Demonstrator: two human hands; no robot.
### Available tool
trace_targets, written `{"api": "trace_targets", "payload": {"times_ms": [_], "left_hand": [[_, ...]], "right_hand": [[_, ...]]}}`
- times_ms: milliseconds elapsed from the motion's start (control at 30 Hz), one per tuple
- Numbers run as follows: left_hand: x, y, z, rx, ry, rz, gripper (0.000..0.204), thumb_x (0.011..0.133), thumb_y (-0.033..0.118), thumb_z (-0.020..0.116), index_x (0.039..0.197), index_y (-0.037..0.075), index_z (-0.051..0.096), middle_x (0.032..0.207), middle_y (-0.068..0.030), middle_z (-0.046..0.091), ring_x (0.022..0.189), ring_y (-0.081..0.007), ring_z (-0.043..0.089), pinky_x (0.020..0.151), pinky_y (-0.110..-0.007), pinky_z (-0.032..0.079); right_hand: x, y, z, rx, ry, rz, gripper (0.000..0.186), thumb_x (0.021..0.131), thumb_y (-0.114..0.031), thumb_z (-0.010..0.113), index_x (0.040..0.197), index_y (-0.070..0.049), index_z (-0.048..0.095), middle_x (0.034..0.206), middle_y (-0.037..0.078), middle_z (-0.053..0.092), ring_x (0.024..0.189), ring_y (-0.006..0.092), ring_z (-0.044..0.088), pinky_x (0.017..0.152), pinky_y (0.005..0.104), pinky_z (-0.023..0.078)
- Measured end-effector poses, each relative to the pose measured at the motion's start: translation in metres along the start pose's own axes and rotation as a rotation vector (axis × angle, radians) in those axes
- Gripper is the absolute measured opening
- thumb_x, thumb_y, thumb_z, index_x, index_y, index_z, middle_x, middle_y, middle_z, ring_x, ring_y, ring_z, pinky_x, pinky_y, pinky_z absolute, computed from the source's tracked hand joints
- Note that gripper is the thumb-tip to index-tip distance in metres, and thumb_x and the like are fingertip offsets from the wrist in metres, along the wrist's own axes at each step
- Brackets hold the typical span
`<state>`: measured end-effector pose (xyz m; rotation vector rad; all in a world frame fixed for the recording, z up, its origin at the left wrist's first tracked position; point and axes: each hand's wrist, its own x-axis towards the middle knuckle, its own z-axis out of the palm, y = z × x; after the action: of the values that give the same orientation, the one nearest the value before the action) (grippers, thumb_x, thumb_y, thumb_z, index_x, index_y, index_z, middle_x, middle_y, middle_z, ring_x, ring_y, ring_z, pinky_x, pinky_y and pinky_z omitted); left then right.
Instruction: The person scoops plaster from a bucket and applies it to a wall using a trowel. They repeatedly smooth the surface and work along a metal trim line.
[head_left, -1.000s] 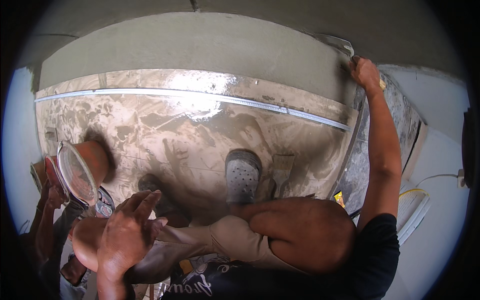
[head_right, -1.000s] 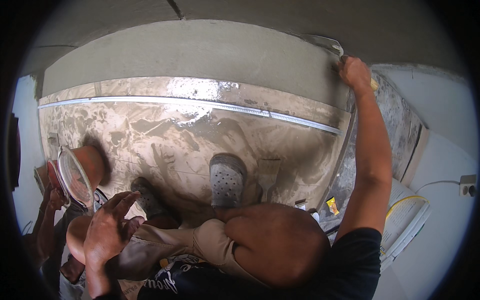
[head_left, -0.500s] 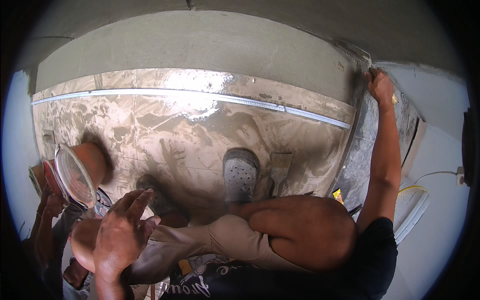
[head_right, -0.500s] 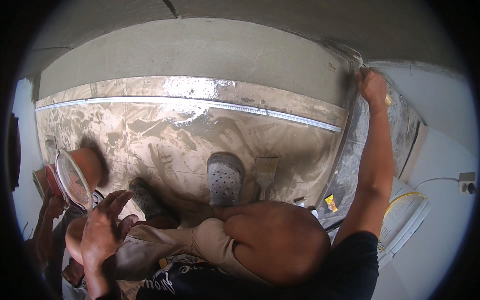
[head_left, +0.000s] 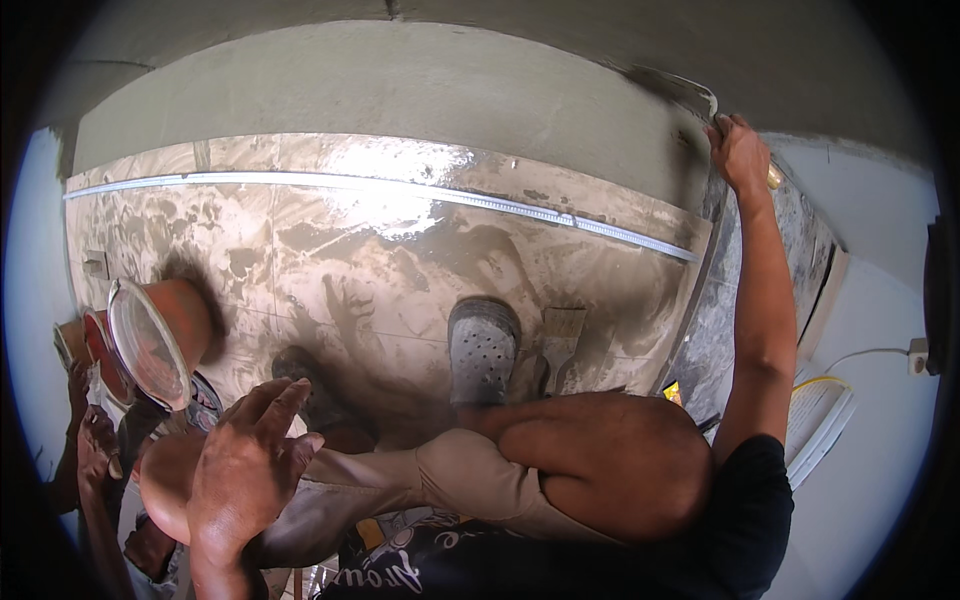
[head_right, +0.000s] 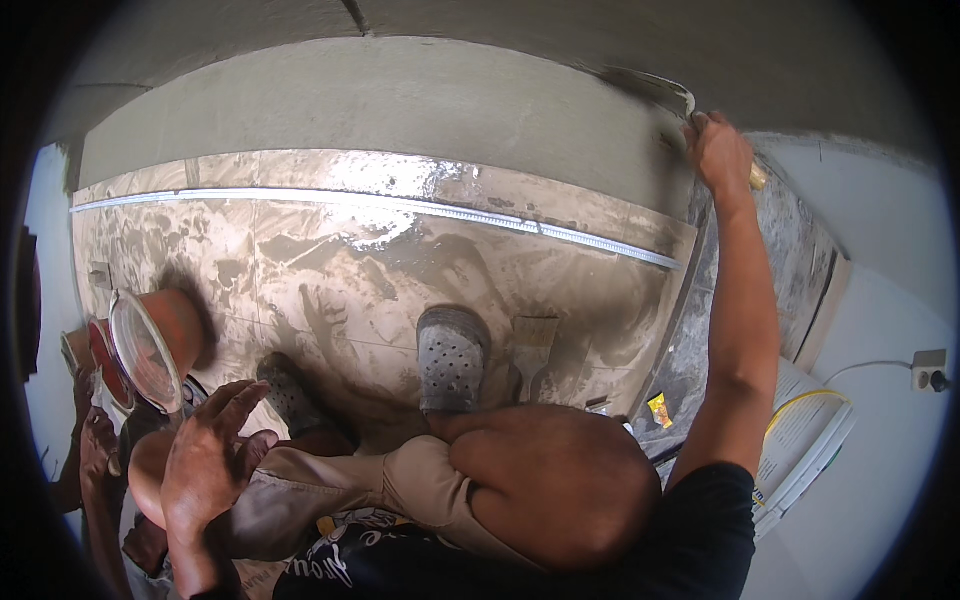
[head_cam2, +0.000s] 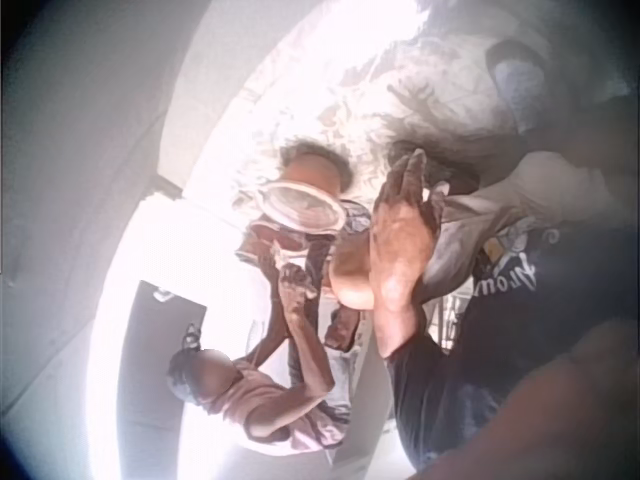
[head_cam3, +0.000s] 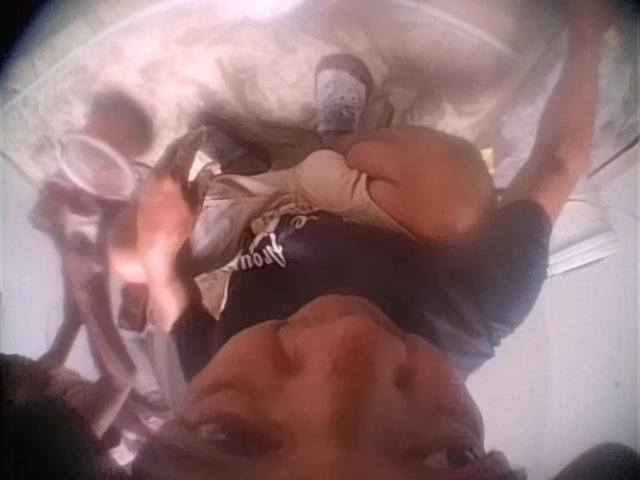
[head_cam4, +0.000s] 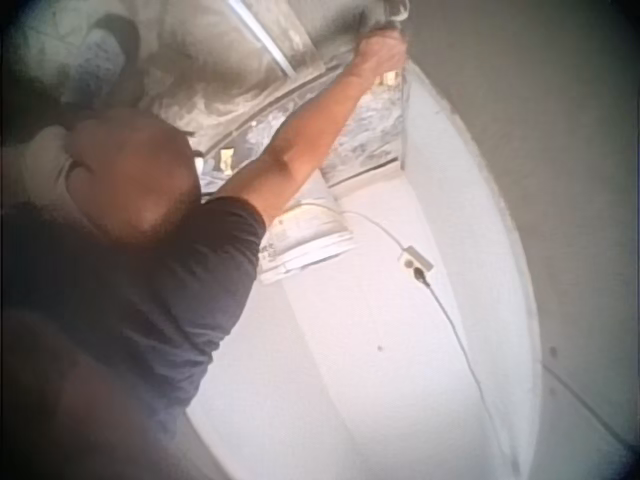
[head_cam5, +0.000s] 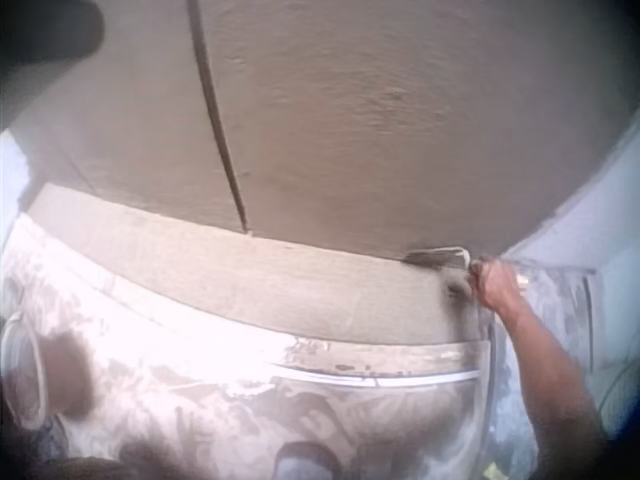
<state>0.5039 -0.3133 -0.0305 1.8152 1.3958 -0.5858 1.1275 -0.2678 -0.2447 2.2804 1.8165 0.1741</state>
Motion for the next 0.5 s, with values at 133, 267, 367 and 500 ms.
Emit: {"api": "trace_targets", "payload": {"times_ms": [133,267,367,500], "left_hand": [[-0.001,0.0,-0.002,-0.015,0.025,0.039,0.052,0.088,0.02,0.078,0.135,0.004,0.063,0.135,-0.0181,0.065,0.118,-0.0413,0.065,0.098,-0.045,0.053],[0.0,-0.001,-0.001,-0.005,-0.001,0.006,0.051,0.088,0.02,0.077,0.135,0.004,0.063,0.136,-0.0175,0.065,0.118,-0.041,0.065,0.099,-0.045,0.053],[0.0,-0.002,-0.001,0.009,0.003,0.025,0.051,0.088,0.018,0.077,0.134,0.003,0.063,0.134,-0.0178,0.065,0.117,-0.0399,0.066,0.098,-0.045,0.053],[0.0,-0.002,-0.002,0.029,0.019,0.066,0.052,0.087,0.016,0.078,0.134,0.001,0.063,0.131,-0.0188,0.065,0.115,-0.038,0.067,0.096,-0.044,0.054]], "right_hand": [[0.002,-0.006,0.004,-0.022,-0.032,-0.021,0.024,0.095,-0.03,0.066,0.103,-0.009,0.074,0.107,0.014,0.072,0.098,0.0395,0.071,0.083,0.0516,0.057],[0.012,-0.008,0.004,-0.062,-0.094,-0.003,0.024,0.096,-0.03,0.065,0.104,-0.009,0.074,0.11,0.014,0.071,0.098,0.0396,0.071,0.085,0.0519,0.056],[0.011,-0.013,-0.002,0.01,-0.02,-0.011,0.024,0.096,-0.029,0.065,0.104,-0.009,0.074,0.11,0.015,0.071,0.099,0.0396,0.071,0.085,0.0516,0.056],[0.005,-0.022,-0.003,0.026,-0.015,-0.009,0.024,0.096,-0.029,0.065,0.105,-0.008,0.074,0.109,0.015,0.071,0.099,0.0394,0.07,0.085,0.0514,0.056]]}}
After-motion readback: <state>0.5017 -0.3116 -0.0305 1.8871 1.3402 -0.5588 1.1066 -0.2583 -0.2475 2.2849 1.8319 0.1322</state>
